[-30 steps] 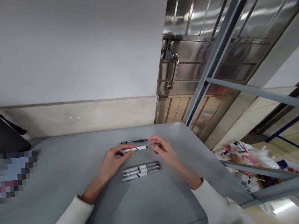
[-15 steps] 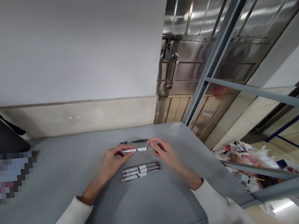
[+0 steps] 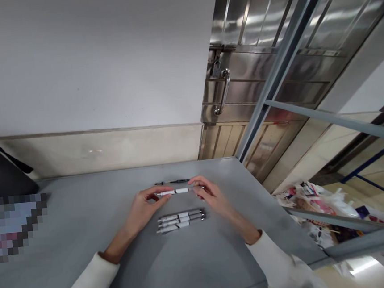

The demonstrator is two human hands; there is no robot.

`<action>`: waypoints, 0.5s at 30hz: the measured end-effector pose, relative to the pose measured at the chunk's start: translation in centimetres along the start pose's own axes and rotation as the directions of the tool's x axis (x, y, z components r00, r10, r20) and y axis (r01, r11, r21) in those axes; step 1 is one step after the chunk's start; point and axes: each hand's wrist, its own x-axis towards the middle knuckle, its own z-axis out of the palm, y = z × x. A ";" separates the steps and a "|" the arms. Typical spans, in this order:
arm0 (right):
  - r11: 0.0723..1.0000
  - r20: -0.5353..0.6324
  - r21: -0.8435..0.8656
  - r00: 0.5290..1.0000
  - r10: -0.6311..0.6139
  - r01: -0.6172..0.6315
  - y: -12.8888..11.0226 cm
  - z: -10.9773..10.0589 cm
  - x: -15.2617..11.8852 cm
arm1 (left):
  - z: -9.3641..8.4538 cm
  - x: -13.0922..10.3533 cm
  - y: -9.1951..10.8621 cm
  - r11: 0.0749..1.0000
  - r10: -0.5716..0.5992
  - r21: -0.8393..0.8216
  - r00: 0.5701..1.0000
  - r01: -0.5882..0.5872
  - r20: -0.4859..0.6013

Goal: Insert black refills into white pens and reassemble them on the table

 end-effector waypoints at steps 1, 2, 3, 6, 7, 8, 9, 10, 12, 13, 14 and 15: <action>1.000 0.003 -0.007 1.000 -0.003 0.003 0.0 0.0 0.0 | 0.0 0.0 -0.1 1.000 0.002 -0.002 1.000 -0.002 -0.004; 1.000 0.008 -0.007 1.000 0.007 -0.007 0.0 0.0 0.0 | 0.0 0.0 -0.2 1.000 0.005 -0.003 1.000 -0.005 -0.003; 1.000 0.016 -0.002 1.000 0.026 -0.026 0.0 0.0 0.0 | 0.0 0.0 -0.2 1.000 0.010 -0.004 1.000 -0.010 0.000; 0.998 0.029 0.012 0.998 0.056 -0.056 0.0 0.1 0.0 | 0.0 0.1 -0.4 1.000 0.019 -0.013 1.000 -0.019 0.005; 0.999 0.026 0.012 0.999 0.047 -0.047 0.0 0.1 0.0 | 0.0 0.1 -0.4 1.000 0.018 -0.019 1.000 -0.018 0.002; 0.999 0.020 0.009 0.999 0.035 -0.036 0.0 0.1 0.0 | 0.0 0.1 -0.3 1.000 0.015 -0.026 1.000 -0.016 -0.002; 1.000 0.011 0.007 1.000 0.026 -0.026 0.0 0.0 0.0 | 0.0 0.1 -0.3 0.999 0.012 -0.032 1.000 -0.012 -0.006; 1.000 0.004 0.006 1.000 0.020 -0.020 0.0 0.0 0.0 | 0.0 0.1 -0.3 0.999 0.009 -0.035 1.000 -0.010 -0.008; 1.000 0.000 -0.001 1.000 0.020 -0.020 0.0 0.0 0.0 | 0.0 0.1 -0.2 0.999 0.010 -0.033 1.000 -0.010 -0.008; 1.000 0.002 -0.008 1.000 0.021 -0.021 0.1 0.0 0.0 | 0.0 0.0 -0.1 1.000 0.010 -0.029 1.000 -0.010 -0.007; 1.000 0.006 -0.013 1.000 0.019 -0.019 0.1 0.0 0.0 | 0.0 0.0 -0.1 1.000 0.009 -0.025 1.000 -0.009 -0.006; 1.000 0.010 -0.017 1.000 0.019 -0.019 0.1 0.0 0.0 | 0.0 0.0 -0.2 1.000 0.008 -0.023 1.000 -0.008 -0.003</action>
